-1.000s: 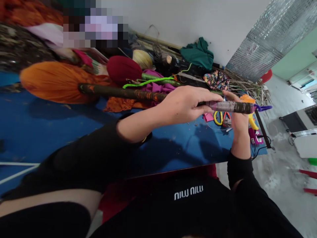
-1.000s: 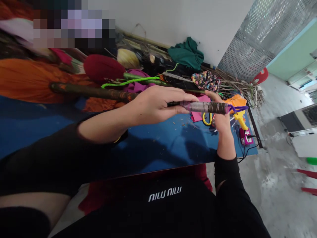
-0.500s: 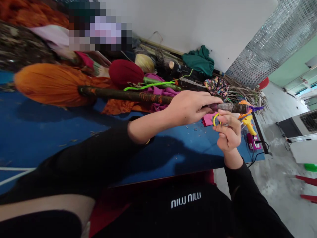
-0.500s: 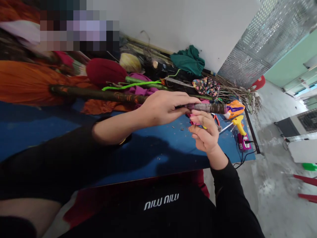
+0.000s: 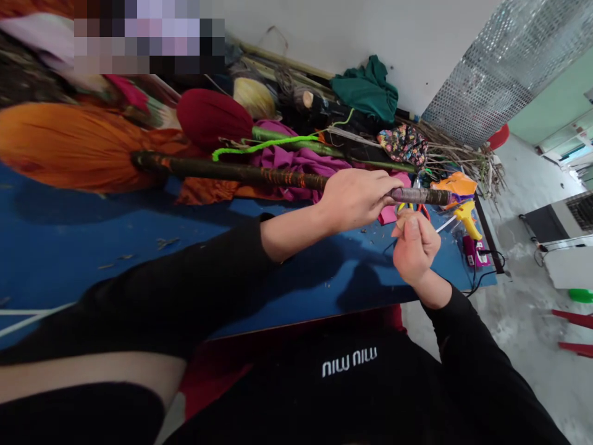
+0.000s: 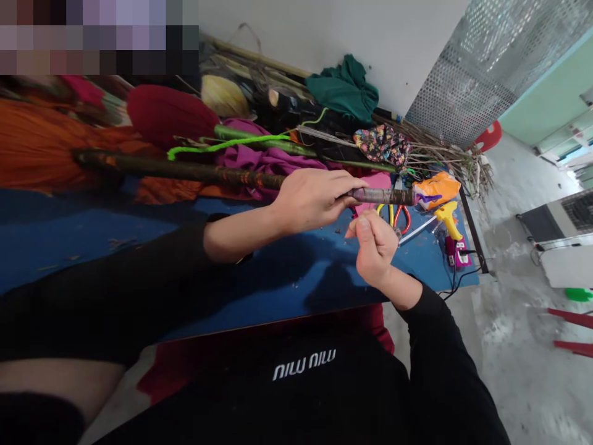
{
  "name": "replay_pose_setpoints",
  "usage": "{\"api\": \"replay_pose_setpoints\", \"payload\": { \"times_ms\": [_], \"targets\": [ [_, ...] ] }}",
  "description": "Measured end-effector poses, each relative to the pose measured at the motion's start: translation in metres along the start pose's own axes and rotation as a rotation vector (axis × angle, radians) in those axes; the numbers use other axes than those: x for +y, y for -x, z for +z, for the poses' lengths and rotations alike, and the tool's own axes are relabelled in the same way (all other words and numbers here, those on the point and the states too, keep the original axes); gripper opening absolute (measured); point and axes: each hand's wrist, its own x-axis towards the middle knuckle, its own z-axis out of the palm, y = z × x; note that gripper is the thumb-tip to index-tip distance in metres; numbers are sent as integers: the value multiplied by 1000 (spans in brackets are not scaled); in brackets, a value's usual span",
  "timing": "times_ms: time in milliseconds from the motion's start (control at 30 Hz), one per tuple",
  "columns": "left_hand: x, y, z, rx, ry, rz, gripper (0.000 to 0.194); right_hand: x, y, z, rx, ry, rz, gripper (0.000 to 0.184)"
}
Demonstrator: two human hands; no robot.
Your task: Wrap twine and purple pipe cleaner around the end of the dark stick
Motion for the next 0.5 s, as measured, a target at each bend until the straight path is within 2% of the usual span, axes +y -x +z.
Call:
{"api": "replay_pose_setpoints", "payload": {
  "times_ms": [133, 200, 267, 367, 500],
  "targets": [
    [-4, -3, 0, 2, -5, 12, 41, 7, -5, -9, -182, 169, -259, 34],
    [-6, -4, -2, -8, 1, 8, 41, 7, -11, -16, -229, 307, -323, 29],
    [-5, -5, -5, -30, 13, -19, 39, 6, -17, -24, -242, 383, -287, 23],
    [-3, -6, -8, -78, 17, -78, 38, 4, -26, -35, -312, 338, -168, 22],
    [-1, -4, -10, -96, 33, -81, 36, 6, -38, -45, -409, 168, 3, 36]
  ]
}}
